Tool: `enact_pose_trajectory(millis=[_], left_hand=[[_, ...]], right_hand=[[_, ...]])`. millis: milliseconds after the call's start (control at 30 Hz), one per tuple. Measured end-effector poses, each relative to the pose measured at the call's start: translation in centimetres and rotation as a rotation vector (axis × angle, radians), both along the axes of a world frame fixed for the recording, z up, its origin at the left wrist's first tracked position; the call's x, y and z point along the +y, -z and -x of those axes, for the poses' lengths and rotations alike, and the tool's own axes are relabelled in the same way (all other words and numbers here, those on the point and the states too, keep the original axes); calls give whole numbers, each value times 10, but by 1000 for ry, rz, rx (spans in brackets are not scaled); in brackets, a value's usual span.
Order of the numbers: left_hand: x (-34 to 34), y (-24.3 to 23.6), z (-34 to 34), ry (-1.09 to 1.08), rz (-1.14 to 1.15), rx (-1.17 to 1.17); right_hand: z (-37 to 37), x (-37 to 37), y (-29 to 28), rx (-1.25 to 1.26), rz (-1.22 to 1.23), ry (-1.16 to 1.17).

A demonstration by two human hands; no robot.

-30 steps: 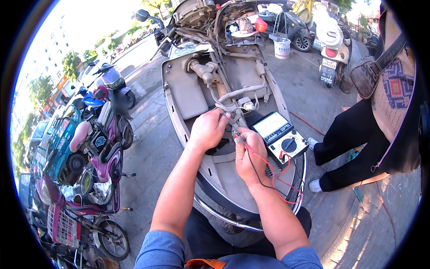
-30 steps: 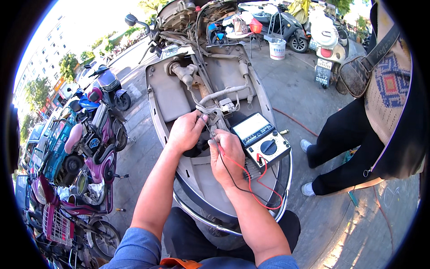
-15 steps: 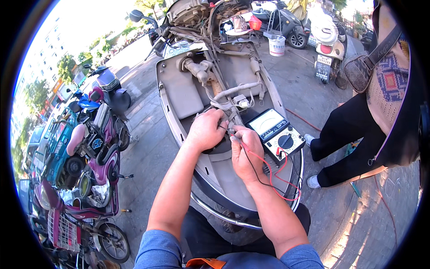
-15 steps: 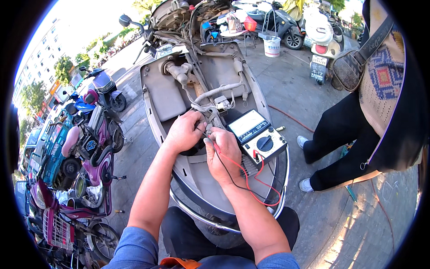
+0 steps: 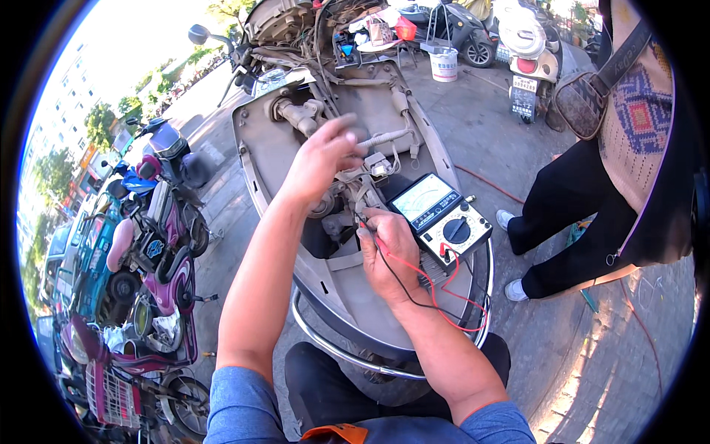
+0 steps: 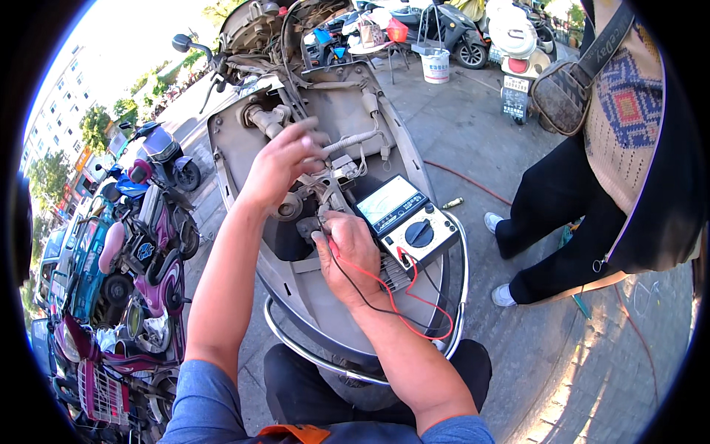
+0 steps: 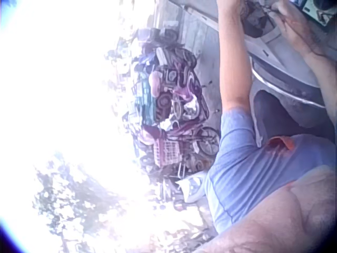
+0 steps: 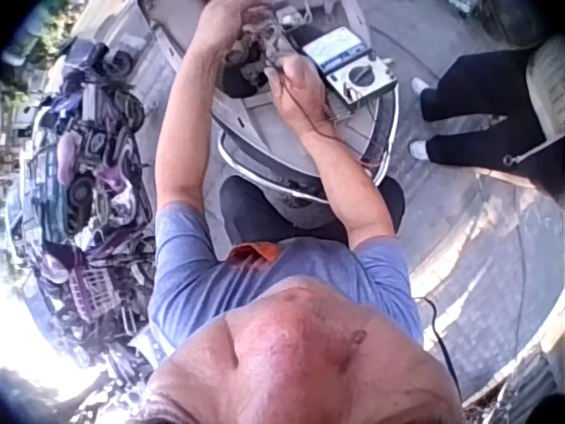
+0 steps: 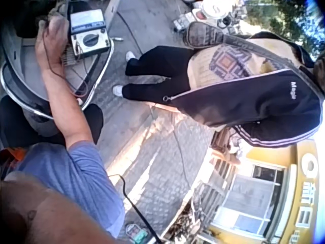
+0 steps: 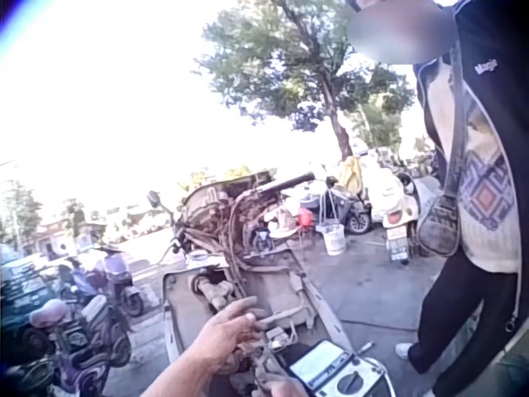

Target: The person uses a multimeter to test electrical connections on a scooter, then retrieves a plastic component from a cabinet and uses scissors and hands to adjust wires and parts around the handlebars.

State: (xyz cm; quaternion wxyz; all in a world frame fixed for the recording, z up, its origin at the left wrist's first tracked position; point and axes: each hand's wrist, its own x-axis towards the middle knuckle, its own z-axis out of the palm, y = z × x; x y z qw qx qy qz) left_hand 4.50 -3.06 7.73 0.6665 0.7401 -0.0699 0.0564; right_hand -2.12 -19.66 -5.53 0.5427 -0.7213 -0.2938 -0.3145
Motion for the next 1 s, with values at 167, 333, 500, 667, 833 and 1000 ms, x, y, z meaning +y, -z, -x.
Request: enact_pose_trajectory(millis=[167, 333, 500, 667, 833, 1000], left_hand=[[-10, 1, -85, -103, 739, 72], [-16, 11, -139, -201, 1034, 10], [-30, 21, -169, -263, 1264, -67], [-33, 19, -187, -259, 1384, -63], [-22, 24, -197, -151, 1429, -93], [-18, 22, -196, -76, 1481, -100]], right_hand=[[0, 4, -1, 6, 10, -14], [0, 3, -3, 3, 37, -9], [-1, 2, 0, 5, 53, -1], [-1, 1, 0, 8, 72, -9], [-2, 3, 0, -6, 71, -27], [-3, 4, 1, 10, 63, -42]])
